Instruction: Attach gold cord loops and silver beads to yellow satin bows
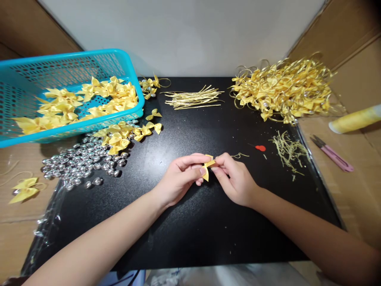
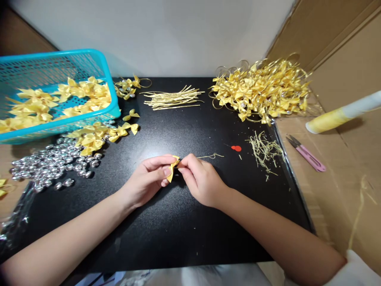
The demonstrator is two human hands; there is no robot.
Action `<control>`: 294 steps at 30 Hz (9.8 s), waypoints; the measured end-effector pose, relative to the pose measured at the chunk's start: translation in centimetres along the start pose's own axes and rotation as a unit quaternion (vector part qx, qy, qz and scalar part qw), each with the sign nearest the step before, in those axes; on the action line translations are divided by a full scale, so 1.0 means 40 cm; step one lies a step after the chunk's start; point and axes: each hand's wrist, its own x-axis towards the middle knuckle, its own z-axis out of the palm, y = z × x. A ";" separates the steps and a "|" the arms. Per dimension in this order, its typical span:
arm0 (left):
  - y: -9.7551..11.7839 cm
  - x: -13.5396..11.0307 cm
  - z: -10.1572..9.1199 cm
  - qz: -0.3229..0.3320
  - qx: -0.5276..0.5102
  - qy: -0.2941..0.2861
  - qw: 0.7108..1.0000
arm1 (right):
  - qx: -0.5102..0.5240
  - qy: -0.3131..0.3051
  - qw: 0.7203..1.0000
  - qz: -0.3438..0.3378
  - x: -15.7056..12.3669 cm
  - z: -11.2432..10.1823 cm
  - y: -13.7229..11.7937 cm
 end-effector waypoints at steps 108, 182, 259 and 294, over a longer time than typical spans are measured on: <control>0.003 0.001 0.007 -0.006 -0.021 0.022 1.000 | 0.054 0.047 0.997 0.021 0.012 0.002 0.003; 0.013 -0.014 -0.002 0.069 0.221 0.040 0.972 | 0.000 -0.019 1.000 0.023 0.015 0.000 0.004; 0.009 -0.001 -0.021 0.027 0.056 0.030 0.998 | 0.030 -0.007 0.998 0.051 0.004 -0.005 -0.009; 0.021 -0.003 -0.003 -0.100 -0.066 -0.038 0.992 | -0.002 0.046 0.998 -0.033 -0.006 -0.005 -0.011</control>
